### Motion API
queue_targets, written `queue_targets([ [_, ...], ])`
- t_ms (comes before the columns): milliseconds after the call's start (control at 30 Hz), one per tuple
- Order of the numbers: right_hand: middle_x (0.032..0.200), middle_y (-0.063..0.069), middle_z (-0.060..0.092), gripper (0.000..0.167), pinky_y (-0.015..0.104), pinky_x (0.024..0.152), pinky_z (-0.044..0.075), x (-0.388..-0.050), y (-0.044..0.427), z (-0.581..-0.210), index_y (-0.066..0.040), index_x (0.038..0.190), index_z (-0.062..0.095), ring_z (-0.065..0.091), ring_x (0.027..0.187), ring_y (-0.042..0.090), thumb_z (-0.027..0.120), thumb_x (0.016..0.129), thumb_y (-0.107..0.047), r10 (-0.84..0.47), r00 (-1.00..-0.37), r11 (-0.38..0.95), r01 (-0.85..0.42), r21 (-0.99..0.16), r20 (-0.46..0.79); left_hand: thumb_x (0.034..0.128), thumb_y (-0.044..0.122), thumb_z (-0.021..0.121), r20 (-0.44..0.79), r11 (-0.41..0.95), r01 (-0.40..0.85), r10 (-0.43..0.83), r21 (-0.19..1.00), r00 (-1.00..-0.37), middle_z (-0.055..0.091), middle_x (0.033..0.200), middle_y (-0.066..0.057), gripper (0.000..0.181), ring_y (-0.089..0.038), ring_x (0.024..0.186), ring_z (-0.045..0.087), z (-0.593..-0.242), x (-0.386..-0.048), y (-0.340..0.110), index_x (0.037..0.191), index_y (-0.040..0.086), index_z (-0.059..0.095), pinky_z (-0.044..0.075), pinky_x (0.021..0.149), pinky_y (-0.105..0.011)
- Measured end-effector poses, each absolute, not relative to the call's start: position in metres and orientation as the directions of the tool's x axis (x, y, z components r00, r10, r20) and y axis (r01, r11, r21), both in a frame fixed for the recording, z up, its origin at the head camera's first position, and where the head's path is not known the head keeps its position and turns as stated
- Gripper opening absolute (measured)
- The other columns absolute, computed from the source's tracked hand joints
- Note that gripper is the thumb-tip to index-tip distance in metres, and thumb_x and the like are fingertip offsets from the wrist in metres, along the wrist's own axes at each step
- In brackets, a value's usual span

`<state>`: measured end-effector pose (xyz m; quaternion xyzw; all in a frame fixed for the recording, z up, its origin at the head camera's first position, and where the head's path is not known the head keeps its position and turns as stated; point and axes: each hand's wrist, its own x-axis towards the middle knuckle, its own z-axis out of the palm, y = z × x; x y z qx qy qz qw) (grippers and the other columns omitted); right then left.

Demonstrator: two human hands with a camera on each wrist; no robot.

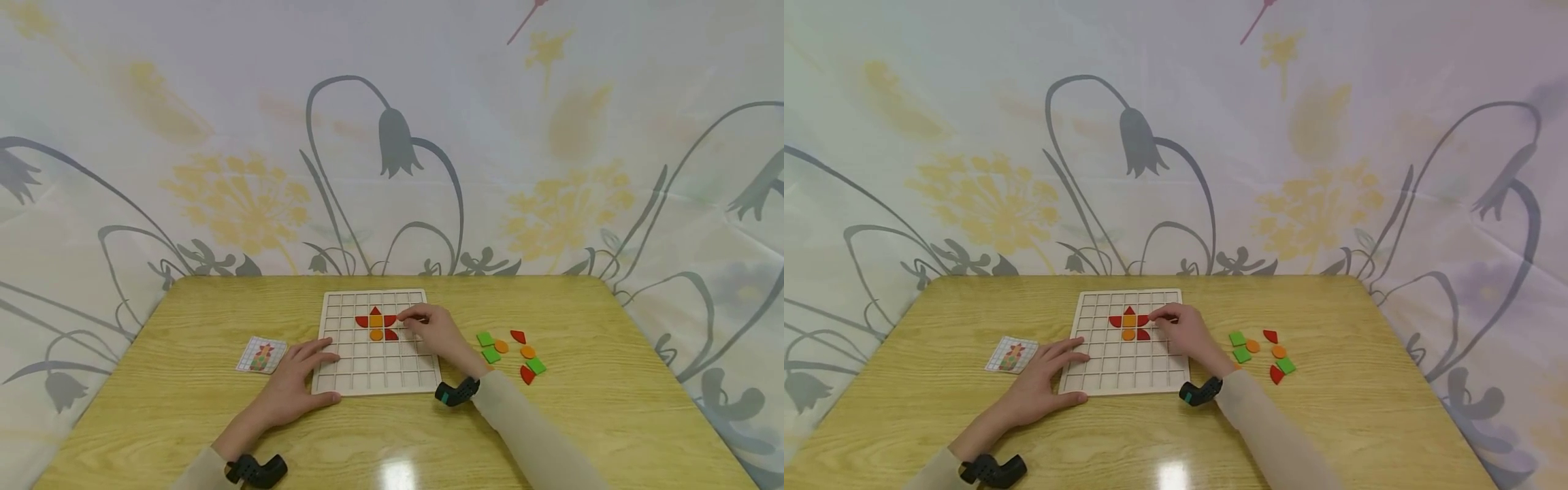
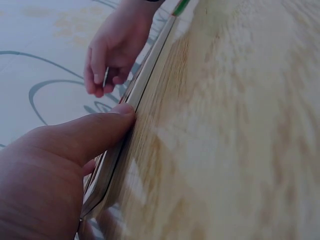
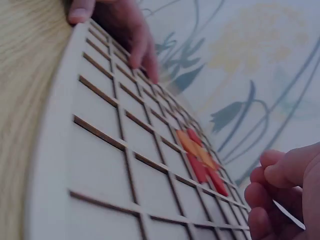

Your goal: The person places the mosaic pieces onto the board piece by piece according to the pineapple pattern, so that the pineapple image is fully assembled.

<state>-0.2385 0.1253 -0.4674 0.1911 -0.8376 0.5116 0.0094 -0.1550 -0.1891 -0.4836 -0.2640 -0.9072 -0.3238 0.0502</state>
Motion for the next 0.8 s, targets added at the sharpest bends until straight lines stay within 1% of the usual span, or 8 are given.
queue_targets([
  [200, 0.111, 0.007, 0.071, 0.017, 0.037, 0.082, 0.053, -0.24, 0.161, -0.455, -0.005, 0.11, 0.075, 0.065, 0.096, 0.023, 0.063, 0.098, -0.008, -0.304, -0.93, 0.439, -0.329, -0.836, 0.206, 0.0808, 0.05, 0.079, 0.254, 0.656, 0.504, 0.443, 0.562, -0.86, 0.042, 0.154, -0.003, 0.058, -0.031, 0.134, 0.039, -0.484, -0.155, -0.189, 0.13, 0.022, 0.064, 0.037, 0.101, -0.06],
  [267, 0.111, 0.009, 0.071, 0.018, 0.037, 0.083, 0.053, -0.241, 0.177, -0.454, -0.003, 0.11, 0.075, 0.066, 0.098, 0.024, 0.063, 0.098, -0.008, -0.299, -0.929, 0.46, -0.339, -0.82, 0.216, 0.0806, 0.051, 0.079, 0.255, 0.657, 0.503, 0.442, 0.561, -0.86, 0.042, 0.154, -0.003, 0.059, -0.031, 0.133, 0.039, -0.484, -0.155, -0.189, 0.129, 0.023, 0.064, 0.037, 0.101, -0.06],
  [400, 0.108, 0.009, 0.072, 0.017, 0.036, 0.081, 0.054, -0.24, 0.213, -0.456, -0.002, 0.11, 0.074, 0.066, 0.096, 0.024, 0.063, 0.098, -0.008, -0.261, -0.939, 0.524, -0.333, -0.784, 0.224, 0.08, 0.051, 0.08, 0.263, 0.658, 0.509, 0.442, 0.555, -0.857, 0.043, 0.153, -0.003, 0.059, -0.031, 0.132, 0.04, -0.484, -0.155, -0.189, 0.129, 0.022, 0.064, 0.038, 0.1, -0.059],
  [567, 0.111, 0.011, 0.07, 0.018, 0.035, 0.077, 0.053, -0.232, 0.26, -0.461, -0.004, 0.112, 0.073, 0.065, 0.095, 0.026, 0.063, 0.099, -0.012, -0.205, -0.963, 0.614, -0.265, -0.743, 0.175, 0.08, 0.05, 0.08, 0.274, 0.653, 0.521, 0.448, 0.55, -0.851, 0.044, 0.153, -0.004, 0.059, -0.031, 0.131, 0.041, -0.484, -0.156, -0.189, 0.129, 0.022, 0.064, 0.038, 0.1, -0.059],
  [700, 0.112, 0.013, 0.07, 0.02, 0.038, 0.081, 0.051, -0.226, 0.291, -0.463, -0.005, 0.113, 0.073, 0.064, 0.099, 0.029, 0.062, 0.1, -0.015, -0.199, -0.97, 0.678, -0.24, -0.695, 0.14, 0.0803, 0.05, 0.08, 0.276, 0.651, 0.524, 0.451, 0.549, -0.849, 0.044, 0.153, -0.005, 0.059, -0.031, 0.131, 0.04, -0.484, -0.156, -0.189, 0.129, 0.021, 0.064, 0.038, 0.099, -0.059],
  [800, 0.113, 0.013, 0.069, 0.024, 0.04, 0.084, 0.05, -0.223, 0.31, -0.464, -0.005, 0.116, 0.072, 0.064, 0.1, 0.029, 0.06, 0.102, -0.02, -0.183, -0.979, 0.691, -0.197, -0.695, 0.095, 0.0803, 0.05, 0.08, 0.272, 0.653, 0.521, 0.45, 0.55, -0.851, 0.043, 0.153, -0.005, 0.059, -0.031, 0.131, 0.04, -0.484, -0.156, -0.189, 0.13, 0.021, 0.064, 0.038, 0.099, -0.059],
])
